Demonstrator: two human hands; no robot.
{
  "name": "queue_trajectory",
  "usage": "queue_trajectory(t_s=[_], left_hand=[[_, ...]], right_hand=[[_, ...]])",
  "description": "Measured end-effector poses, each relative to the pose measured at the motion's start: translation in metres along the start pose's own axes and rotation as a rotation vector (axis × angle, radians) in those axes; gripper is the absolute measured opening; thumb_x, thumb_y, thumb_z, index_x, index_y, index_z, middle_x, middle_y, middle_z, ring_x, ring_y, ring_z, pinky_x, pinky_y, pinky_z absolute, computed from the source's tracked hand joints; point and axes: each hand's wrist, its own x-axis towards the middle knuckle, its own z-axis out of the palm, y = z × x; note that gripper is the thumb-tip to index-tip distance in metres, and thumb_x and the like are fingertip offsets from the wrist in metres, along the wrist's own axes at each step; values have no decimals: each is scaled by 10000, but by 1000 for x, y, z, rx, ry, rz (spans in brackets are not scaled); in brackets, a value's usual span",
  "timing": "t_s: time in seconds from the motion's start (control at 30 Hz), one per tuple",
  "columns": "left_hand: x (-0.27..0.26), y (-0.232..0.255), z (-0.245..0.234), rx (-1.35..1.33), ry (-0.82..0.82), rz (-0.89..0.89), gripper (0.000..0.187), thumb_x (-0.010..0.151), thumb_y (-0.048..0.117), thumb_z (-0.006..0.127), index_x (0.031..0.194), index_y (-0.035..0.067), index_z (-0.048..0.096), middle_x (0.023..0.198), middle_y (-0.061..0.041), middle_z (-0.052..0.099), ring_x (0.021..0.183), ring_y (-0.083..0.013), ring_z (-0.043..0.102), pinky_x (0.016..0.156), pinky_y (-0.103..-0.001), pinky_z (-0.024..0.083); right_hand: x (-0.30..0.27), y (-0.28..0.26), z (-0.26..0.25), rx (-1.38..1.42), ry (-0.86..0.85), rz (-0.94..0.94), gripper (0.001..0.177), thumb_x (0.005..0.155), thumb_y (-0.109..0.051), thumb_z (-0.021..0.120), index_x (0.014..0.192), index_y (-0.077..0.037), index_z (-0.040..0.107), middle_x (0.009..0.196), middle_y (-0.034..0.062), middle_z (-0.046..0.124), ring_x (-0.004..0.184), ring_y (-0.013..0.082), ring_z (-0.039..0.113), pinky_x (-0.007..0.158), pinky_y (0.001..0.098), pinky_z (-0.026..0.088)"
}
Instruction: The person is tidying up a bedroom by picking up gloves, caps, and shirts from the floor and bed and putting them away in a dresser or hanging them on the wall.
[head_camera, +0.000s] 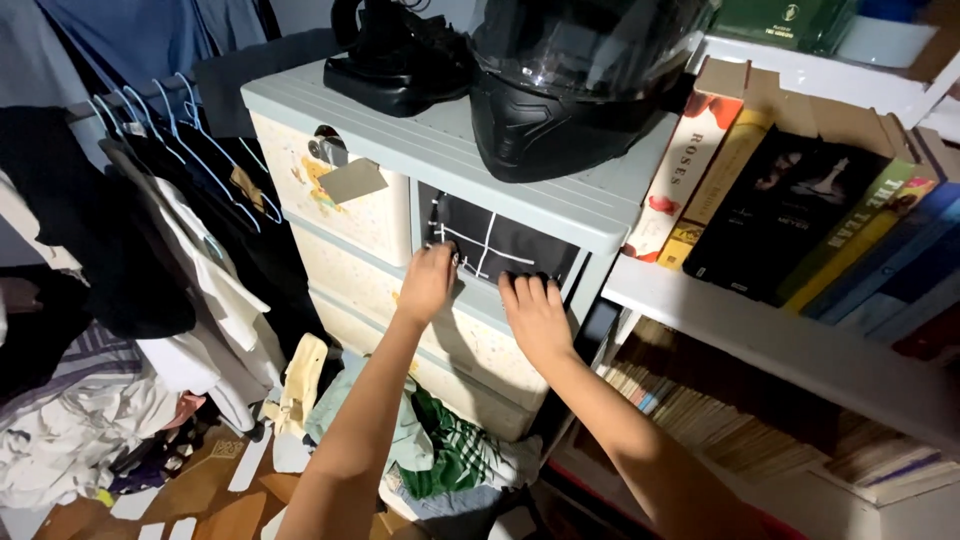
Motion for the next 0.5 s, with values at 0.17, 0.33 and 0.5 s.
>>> queue_trajectory(t_s=[0.17,0.33,0.5], left_hand=[[2,14,-9,57,14,33,108,943,131,618,1007,46,605,968,-168,679,1032,-387,618,964,-503,476],[18,50,-17,-169,240,-333,119,1011,129,603,1038,19,569,981,-200,658,986,-401,623,911,-483,495],[36,53,10,-614,477,-621,386,954,56,628,1275,-8,423,1074,-239,626,976,-398,636,894,-472,494]], right_hand=[[4,-1,-7,-78,-48,4,552,881,-250,625,1411,-121,542,1070,59,586,1071,248,534,983,438,406],[5,0,-9,-33,-48,-16,500,887,-227,660,1372,-147,567,1093,37,573,1084,234,527,912,425,406],[28,-4,-25,176,-133,-19,510,854,-357,713,1298,-142,582,1103,75,547,1045,273,519,817,475,414]])
